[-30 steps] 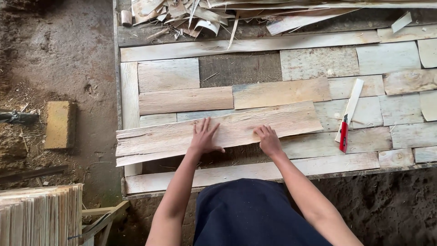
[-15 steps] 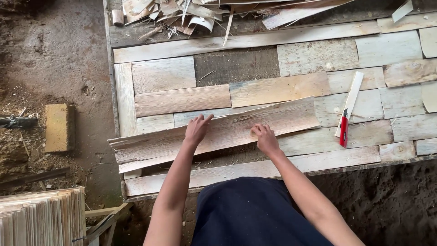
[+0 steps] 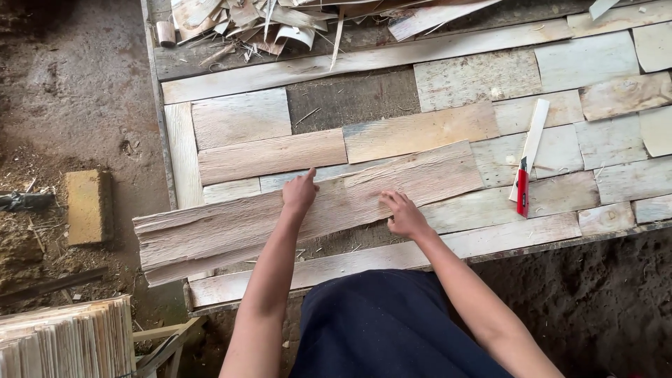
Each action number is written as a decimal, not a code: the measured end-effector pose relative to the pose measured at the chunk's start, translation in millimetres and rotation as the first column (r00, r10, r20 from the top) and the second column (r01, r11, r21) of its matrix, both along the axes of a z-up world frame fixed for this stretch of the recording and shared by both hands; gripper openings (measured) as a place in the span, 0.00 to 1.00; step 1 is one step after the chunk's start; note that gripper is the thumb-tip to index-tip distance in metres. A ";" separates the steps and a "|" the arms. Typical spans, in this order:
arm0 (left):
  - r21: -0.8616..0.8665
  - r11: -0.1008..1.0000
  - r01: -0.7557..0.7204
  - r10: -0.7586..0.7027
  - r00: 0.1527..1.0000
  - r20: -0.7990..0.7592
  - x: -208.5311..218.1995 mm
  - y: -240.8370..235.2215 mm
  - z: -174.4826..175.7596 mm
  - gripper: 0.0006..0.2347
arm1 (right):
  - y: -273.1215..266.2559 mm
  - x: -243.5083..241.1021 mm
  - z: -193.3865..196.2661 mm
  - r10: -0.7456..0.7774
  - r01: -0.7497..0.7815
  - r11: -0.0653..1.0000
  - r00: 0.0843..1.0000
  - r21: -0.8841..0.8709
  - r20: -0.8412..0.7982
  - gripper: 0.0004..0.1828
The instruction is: Cutting thin wood veneer sheets into strips using a utility knife and a straight edge
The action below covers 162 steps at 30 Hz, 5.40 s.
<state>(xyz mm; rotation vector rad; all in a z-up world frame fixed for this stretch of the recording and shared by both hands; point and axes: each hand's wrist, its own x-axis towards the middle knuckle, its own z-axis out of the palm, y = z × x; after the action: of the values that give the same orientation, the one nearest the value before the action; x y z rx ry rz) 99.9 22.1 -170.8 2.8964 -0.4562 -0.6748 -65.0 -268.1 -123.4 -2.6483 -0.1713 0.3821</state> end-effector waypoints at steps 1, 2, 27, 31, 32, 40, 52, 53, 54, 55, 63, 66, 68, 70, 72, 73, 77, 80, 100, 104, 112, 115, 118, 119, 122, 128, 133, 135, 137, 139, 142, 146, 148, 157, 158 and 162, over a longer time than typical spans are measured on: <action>0.001 1.000 -0.002 0.002 1.000 0.000 -2.4 1.3 -1.4 0.15 | -10.2 -0.7 2.0 0.002 -0.002 1.000 1.000 0.001 0.000 0.38; 0.005 1.000 -0.013 0.013 1.000 0.001 -2.3 0.4 -2.6 0.13 | -22.0 0.5 4.4 -0.170 0.164 0.983 0.983 0.088 0.073 0.32; -0.110 0.989 -0.101 0.104 0.994 0.016 3.4 6.8 10.2 0.09 | -248.4 -64.0 -32.6 -0.951 0.941 0.286 0.302 -0.182 0.067 0.27; -0.109 0.986 -0.129 0.128 0.992 -0.012 -0.7 10.0 -13.5 0.08 | -158.1 -26.9 13.0 -0.971 0.969 0.236 0.233 0.079 0.044 0.26; -0.115 0.983 -0.142 0.138 0.990 -0.039 -2.6 9.6 -13.3 0.09 | -147.1 -20.3 -0.5 -0.961 0.954 0.264 0.273 0.143 -0.051 0.23; -0.119 0.981 -0.151 0.146 0.988 -0.050 -2.4 13.2 -56.4 0.08 | 50.7 16.6 35.4 -0.561 0.666 0.724 0.720 0.179 -0.409 0.20; -0.105 0.982 -0.156 0.158 0.987 0.013 -3.3 12.1 -55.9 0.06 | 129.4 38.7 49.4 -0.395 0.404 0.913 0.850 -0.050 -0.350 0.17; -0.103 0.982 -0.157 0.158 0.987 0.006 -4.3 12.5 -54.0 0.07 | 131.0 40.4 48.2 -0.400 0.408 0.911 0.847 -0.054 -0.350 0.16; -0.100 0.982 -0.160 0.160 0.987 -0.002 -5.2 13.0 -51.7 0.07 | 132.5 42.5 47.4 -0.404 0.411 0.910 0.845 -0.059 -0.350 0.15; -0.102 0.982 -0.158 0.159 0.987 -0.001 -3.0 12.3 -51.1 0.07 | 132.4 45.5 46.6 -0.406 0.412 0.909 0.845 -0.059 -0.348 0.15; -0.110 0.978 -0.179 0.177 0.984 -0.031 -3.4 11.8 -51.6 0.07 | 138.5 52.6 44.4 -0.412 0.430 0.902 0.826 -0.043 -0.386 0.16; -0.109 0.977 -0.185 0.181 0.983 -0.041 -4.2 11.3 -44.3 0.07 | 136.4 53.9 25.8 -0.413 0.423 0.904 0.819 -0.067 -0.399 0.17; -0.100 0.977 -0.187 0.182 0.981 -0.060 -3.4 10.8 -39.8 0.08 | 138.8 55.1 33.0 -0.416 0.436 0.898 0.803 -0.056 -0.428 0.17; -0.093 0.978 -0.189 0.183 0.980 -0.074 -2.7 10.3 -40.1 0.09 | 140.2 55.0 36.9 -0.419 0.450 0.892 0.787 -0.044 -0.452 0.17; -0.067 0.980 -0.187 0.183 0.981 -0.057 -3.0 10.8 -45.9 0.09 | 141.5 53.3 36.8 -0.415 0.444 0.894 0.775 -0.056 -0.476 0.17; -0.067 0.980 -0.185 0.182 0.982 -0.057 -4.0 11.1 -43.1 0.09 | 141.2 51.2 36.1 -0.415 0.445 0.894 0.775 -0.056 -0.476 0.17; -0.092 0.975 -0.200 0.196 0.979 -0.046 -5.2 8.5 -38.8 0.09 | 141.5 43.8 59.9 -0.421 0.460 0.886 0.756 -0.049 -0.501 0.18; -0.089 0.974 -0.208 0.205 0.978 -0.035 -6.4 10.2 -43.0 0.09 | 139.7 34.8 64.9 -0.410 0.448 0.892 0.739 -0.065 -0.535 0.20; -0.120 0.967 -0.223 0.226 0.974 0.009 -14.7 10.5 -35.5 0.09 | 142.5 -27.1 76.4 -0.415 0.435 0.893 0.699 -0.114 -0.582 0.23; -0.125 0.967 -0.221 0.223 0.975 0.006 -12.6 13.1 -44.3 0.09 | 141.8 -34.8 76.7 -0.425 0.449 0.886 0.687 -0.115 -0.590 0.22; -0.128 0.970 -0.208 0.208 0.978 -0.010 -11.4 17.2 -57.4 0.10 | 142.2 -55.8 80.8 -0.427 0.465 0.878 0.653 -0.115 -0.626 0.21; -0.138 0.966 -0.216 0.217 0.976 -0.007 -6.5 14.3 -53.4 0.09 | 133.3 -51.8 90.9 -0.420 0.461 0.880 0.648 -0.112 -0.635 0.22; -0.187 0.965 -0.183 0.186 0.983 -0.002 -14.2 20.1 -49.0 0.10 | 120.5 -57.1 99.3 -0.406 0.447 0.888 0.660 -0.103 -0.632 0.22; -0.181 0.970 -0.165 0.171 0.985 0.014 -12.1 21.1 -57.9 0.11 | 116.6 -57.2 115.9 -0.401 0.477 0.877 0.649 -0.065 -0.646 0.23; -0.189 0.972 -0.139 0.146 0.989 0.021 -11.5 29.1 -62.5 0.12 | 90.1 -65.5 113.4 -0.478 0.639 0.768 0.603 0.028 -0.638 0.29; -0.218 0.969 -0.111 0.123 0.991 0.042 -15.4 41.1 -47.1 0.12 | -19.9 -81.9 51.4 -0.822 0.925 0.365 0.373 0.106 -0.430 0.28; -0.245 0.958 -0.147 0.175 0.980 0.095 -28.4 33.6 4.4 0.11 | -94.0 -88.7 57.1 -0.937 0.967 0.249 0.256 0.061 -0.239 0.22; -0.302 0.938 -0.171 0.203 0.976 0.078 -28.9 33.2 12.8 0.11 | -138.0 -94.0 24.5 -0.952 0.968 0.251 0.244 -0.011 -0.183 0.23; -0.308 0.936 -0.171 0.205 0.975 0.082 -32.5 28.9 22.8 0.12 | -172.3 -97.4 1.8 -0.950 0.963 0.271 0.266 -0.010 -0.161 0.25; -0.311 0.934 -0.177 0.213 0.973 0.084 -35.4 27.3 31.5 0.13 | -203.3 -98.1 -27.7 -0.945 0.955 0.298 0.294 -0.010 -0.142 0.27; -0.324 0.917 -0.233 0.270 0.960 0.075 -43.4 21.1 42.6 0.15 | -229.7 -97.0 -44.5 -0.940 0.942 0.335 0.331 -0.030 -0.081 0.29; -0.292 0.909 -0.296 0.348 0.927 0.142 -59.5 5.0 67.0 0.16 | -205.5 -65.1 10.8 -0.879 0.864 0.472 0.445 0.178 0.172 0.27; -0.271 0.907 -0.322 0.376 0.909 0.181 -66.0 -6.9 74.6 0.18 | -186.7 -36.0 39.2 -0.790 0.742 0.599 0.487 0.300 0.372 0.25; -0.370 0.900 -0.232 0.389 0.811 0.437 -100.2 -72.1 108.1 0.14 | -108.2 60.4 87.7 -0.057 0.013 0.997 0.762 0.072 0.645 0.09; -0.376 0.896 -0.237 0.395 0.811 0.432 -104.2 -79.1 112.7 0.15 | -110.2 64.8 77.6 0.011 0.023 0.998 0.808 -0.050 0.589 0.11; -0.364 0.896 -0.254 0.397 0.824 0.403 -122.4 -104.9 134.7 0.17 | -120.9 72.8 50.4 0.053 0.048 0.980 0.873 -0.194 0.485 0.20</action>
<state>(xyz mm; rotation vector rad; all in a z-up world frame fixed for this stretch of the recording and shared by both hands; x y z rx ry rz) -22.5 -82.7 -36.1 2.7182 -0.0733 0.1510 7.7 -389.0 -73.0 -2.8947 -0.3082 -0.3009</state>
